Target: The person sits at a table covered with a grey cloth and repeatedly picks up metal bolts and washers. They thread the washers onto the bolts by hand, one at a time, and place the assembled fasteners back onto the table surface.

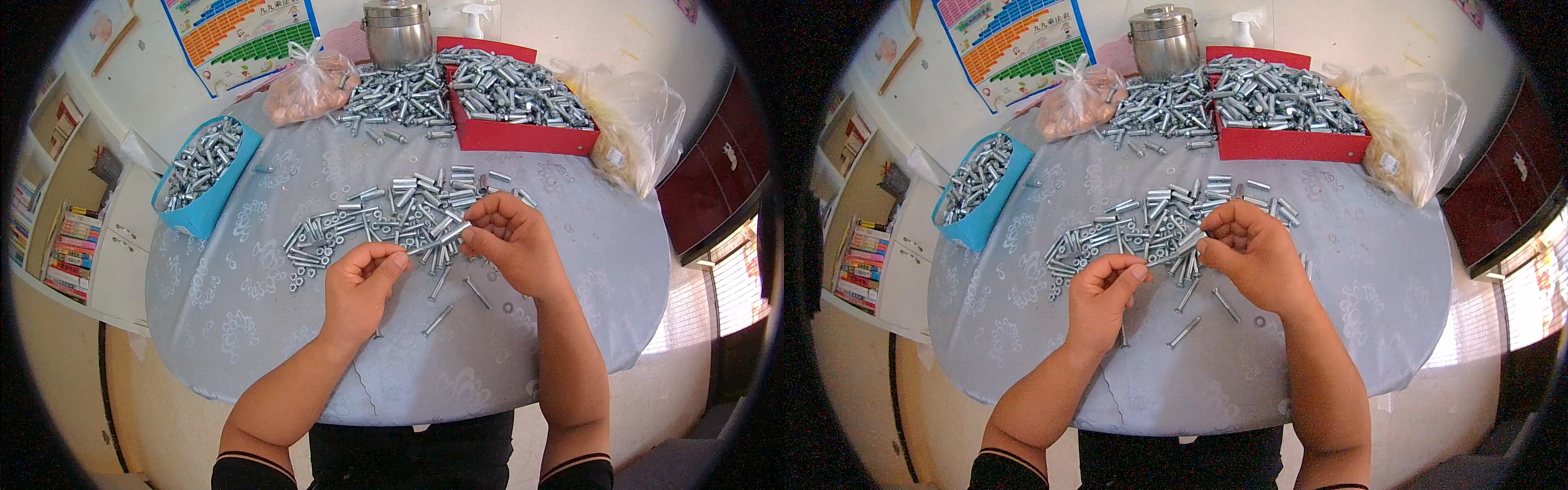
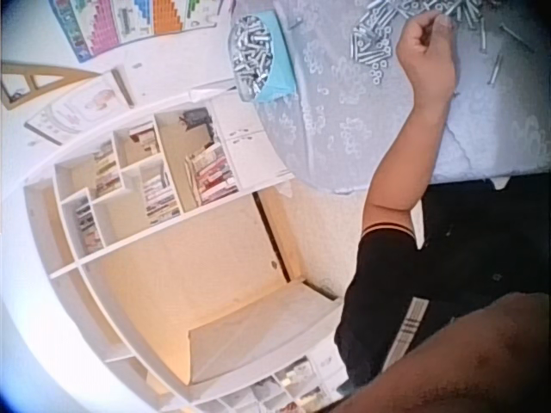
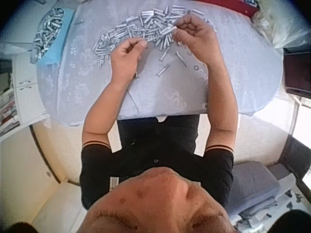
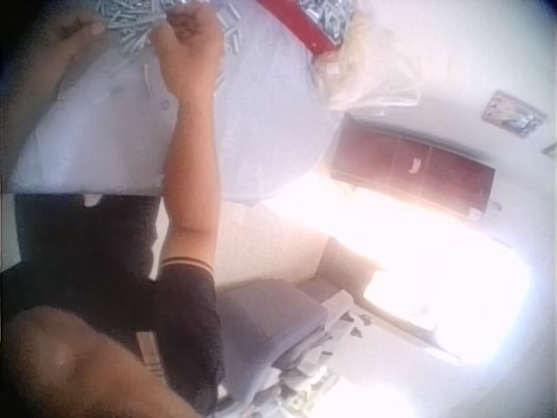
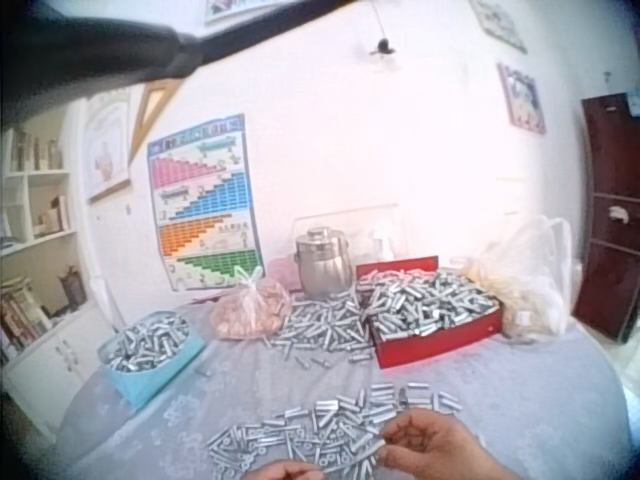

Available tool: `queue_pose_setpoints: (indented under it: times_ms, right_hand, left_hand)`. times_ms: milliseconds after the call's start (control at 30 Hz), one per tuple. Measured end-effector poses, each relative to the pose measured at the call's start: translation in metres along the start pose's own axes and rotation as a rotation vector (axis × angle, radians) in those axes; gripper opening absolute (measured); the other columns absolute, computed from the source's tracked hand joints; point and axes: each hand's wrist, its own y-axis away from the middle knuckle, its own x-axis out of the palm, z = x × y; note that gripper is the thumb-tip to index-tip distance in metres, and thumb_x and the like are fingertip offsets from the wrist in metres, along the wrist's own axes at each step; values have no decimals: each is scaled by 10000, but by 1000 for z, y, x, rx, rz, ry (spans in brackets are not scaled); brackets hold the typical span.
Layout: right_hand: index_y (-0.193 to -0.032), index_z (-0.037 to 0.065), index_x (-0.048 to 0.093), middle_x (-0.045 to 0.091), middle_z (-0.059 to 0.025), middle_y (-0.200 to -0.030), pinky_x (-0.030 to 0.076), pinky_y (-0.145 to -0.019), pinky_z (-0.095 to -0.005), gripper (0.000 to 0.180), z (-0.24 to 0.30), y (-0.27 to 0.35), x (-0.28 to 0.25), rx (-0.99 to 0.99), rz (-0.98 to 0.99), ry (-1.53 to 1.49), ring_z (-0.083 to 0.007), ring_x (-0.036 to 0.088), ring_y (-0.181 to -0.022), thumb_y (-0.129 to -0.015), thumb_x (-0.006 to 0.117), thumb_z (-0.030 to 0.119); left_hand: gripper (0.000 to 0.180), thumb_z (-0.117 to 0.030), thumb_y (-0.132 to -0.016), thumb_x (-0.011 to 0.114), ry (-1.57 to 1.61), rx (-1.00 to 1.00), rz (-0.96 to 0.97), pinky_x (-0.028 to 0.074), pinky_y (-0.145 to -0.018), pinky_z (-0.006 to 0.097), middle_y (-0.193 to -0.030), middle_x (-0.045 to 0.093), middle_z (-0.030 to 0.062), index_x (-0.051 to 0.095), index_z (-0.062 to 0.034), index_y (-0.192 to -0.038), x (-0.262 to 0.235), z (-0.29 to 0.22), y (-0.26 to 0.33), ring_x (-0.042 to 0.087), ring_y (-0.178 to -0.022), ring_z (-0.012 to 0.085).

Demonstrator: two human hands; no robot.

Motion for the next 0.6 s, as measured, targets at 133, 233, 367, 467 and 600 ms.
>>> queue_pose_setpoints:
  times_ms: [133, 233, 367, 467, 600]
  right_hand:
    - [-940, -5, 597, 642, -29, -782, 512, -624, -228, 129, 2, 0, 1, 48, -1, 52, -89, 617, -680, -850, 683, 31]
    - [-922, -8, 610, 645, -33, -754, 517, -616, -234, 121, 4, 0, 2, 64, 9, 39, -97, 621, -662, -858, 689, 58]
    - [-943, -15, 618, 654, -44, -770, 520, -612, -237, 134, 5, 0, 3, 93, 9, 71, -100, 624, -669, -862, 690, 64]
    - [-948, -18, 622, 657, -46, -779, 521, -613, -237, 124, 5, 1, 4, 82, 29, 37, -102, 626, -673, -865, 682, 50]
    - [-949, -22, 633, 660, -41, -789, 521, -632, -235, 105, -2, 0, 7, 63, 43, -43, -97, 628, -699, -865, 673, 27]
  left_hand:
    - [144, -147, -896, 666, 17, -18, -4, 385, -510, 186, -827, 687, 29, 674, -40, -993, 0, -1, 0, 474, -580, 40]
    - [142, -144, -897, 664, 27, -14, 2, 381, -505, 182, -829, 688, 36, 673, -40, -993, 0, 2, -1, 478, -580, 40]
    - [148, -144, -898, 662, 42, -18, 8, 376, -494, 178, -830, 690, 45, 669, -35, -998, -1, 0, 0, 480, -576, 41]
    - [156, -146, -901, 658, 55, -39, 8, 386, -486, 184, -837, 692, 53, 667, -27, -1003, -1, -1, 0, 494, -574, 48]
    - [185, -139, -906, 649, 91, -119, 22, 439, -500, 205, -875, 702, 80, 664, -7, -1034, -1, -8, 1, 559, -594, 76]
